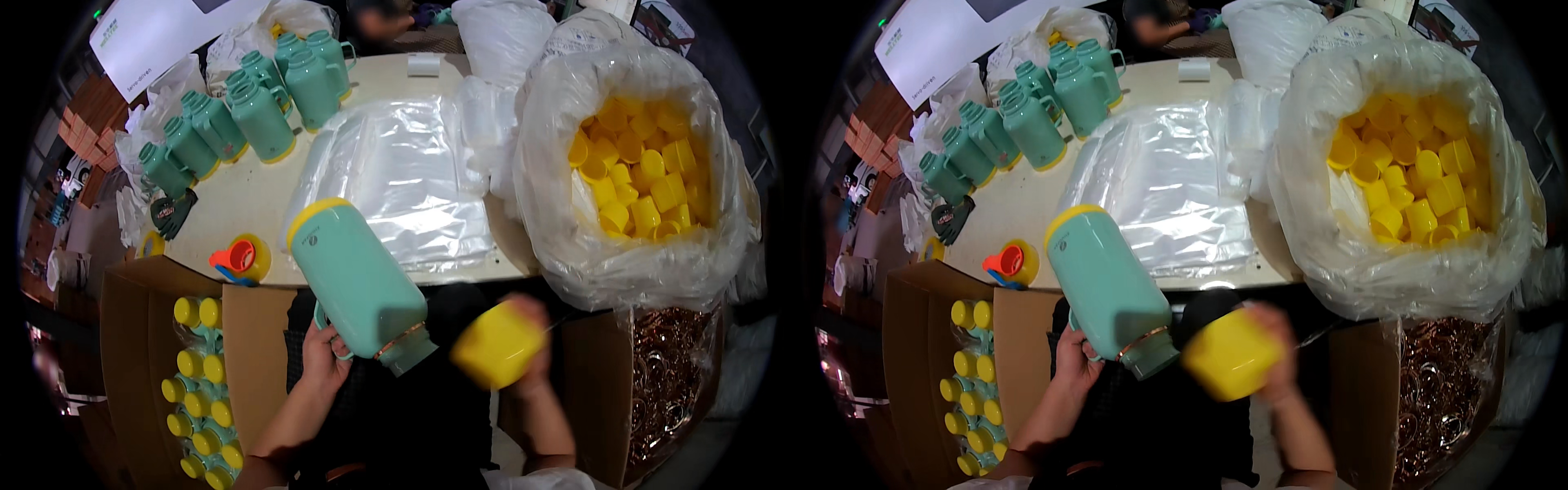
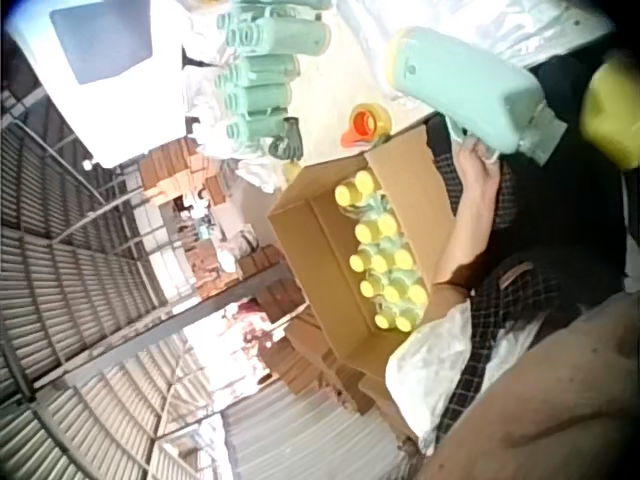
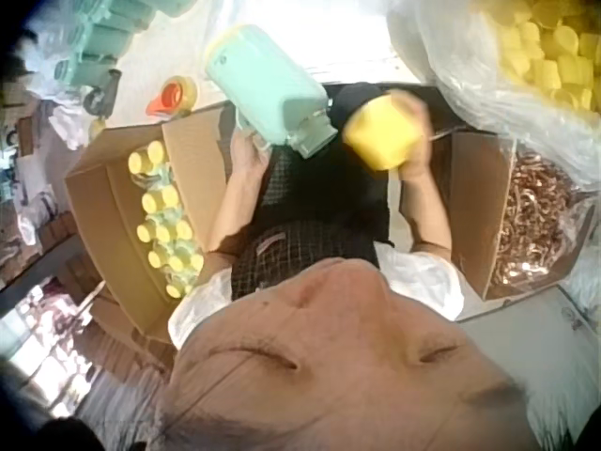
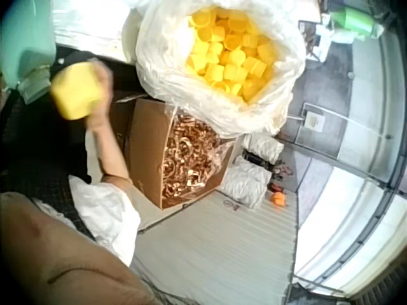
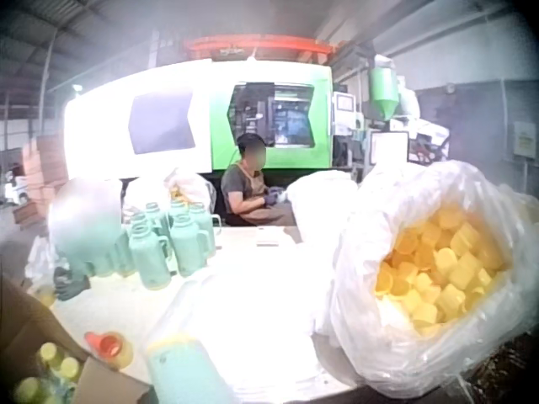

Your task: The person assembles light green plastic pitchers by hand. They pick up a pitcher body, insert a copper-colored metal ring into the neck, and then screw on a yellow lid. The completed pitchers are placed into a cardboard box. The process is repeated for multiple units.

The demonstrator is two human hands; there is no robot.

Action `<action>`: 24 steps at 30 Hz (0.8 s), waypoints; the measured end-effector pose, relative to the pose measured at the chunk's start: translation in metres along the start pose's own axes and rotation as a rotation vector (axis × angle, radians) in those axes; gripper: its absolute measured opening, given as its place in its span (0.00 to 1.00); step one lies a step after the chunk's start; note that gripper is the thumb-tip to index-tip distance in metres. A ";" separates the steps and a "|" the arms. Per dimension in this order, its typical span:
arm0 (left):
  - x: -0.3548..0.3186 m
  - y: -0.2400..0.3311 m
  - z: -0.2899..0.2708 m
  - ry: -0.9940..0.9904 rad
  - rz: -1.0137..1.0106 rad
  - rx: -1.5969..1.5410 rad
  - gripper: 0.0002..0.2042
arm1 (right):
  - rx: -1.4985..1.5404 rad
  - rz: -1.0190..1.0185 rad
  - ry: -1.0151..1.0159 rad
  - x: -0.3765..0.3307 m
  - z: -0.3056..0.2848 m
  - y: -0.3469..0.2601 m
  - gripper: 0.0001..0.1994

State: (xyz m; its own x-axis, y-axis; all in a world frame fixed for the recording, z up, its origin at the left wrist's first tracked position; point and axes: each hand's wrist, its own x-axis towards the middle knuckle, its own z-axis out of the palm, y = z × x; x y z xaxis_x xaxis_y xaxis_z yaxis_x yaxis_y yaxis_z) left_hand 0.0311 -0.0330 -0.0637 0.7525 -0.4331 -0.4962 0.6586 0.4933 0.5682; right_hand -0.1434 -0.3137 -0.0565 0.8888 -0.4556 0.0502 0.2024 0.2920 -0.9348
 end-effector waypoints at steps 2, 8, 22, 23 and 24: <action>-0.009 0.004 -0.009 -0.018 -0.017 0.046 0.24 | -0.597 -0.468 -0.260 -0.024 0.059 0.024 0.44; -0.046 0.027 -0.045 -0.170 0.432 1.175 0.18 | -1.040 -0.335 -0.193 -0.066 0.051 0.034 0.34; 0.197 -0.066 0.122 -0.306 1.256 1.661 0.06 | -0.295 0.047 -0.451 0.036 0.031 0.009 0.29; 0.211 -0.069 0.123 -0.317 1.111 1.700 0.06 | -0.239 0.127 -0.432 0.039 0.025 0.014 0.30; 0.223 -0.068 0.122 -0.321 0.966 1.732 0.07 | -0.182 0.207 -0.415 0.043 0.020 0.017 0.33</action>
State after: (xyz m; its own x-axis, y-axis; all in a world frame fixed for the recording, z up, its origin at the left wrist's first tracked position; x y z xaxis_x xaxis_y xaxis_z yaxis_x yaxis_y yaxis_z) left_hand 0.1540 -0.2551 -0.1332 0.6337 -0.7114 0.3039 -0.7318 -0.4239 0.5336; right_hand -0.0933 -0.3116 -0.0630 0.9989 -0.0191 -0.0420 -0.0381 0.1721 -0.9843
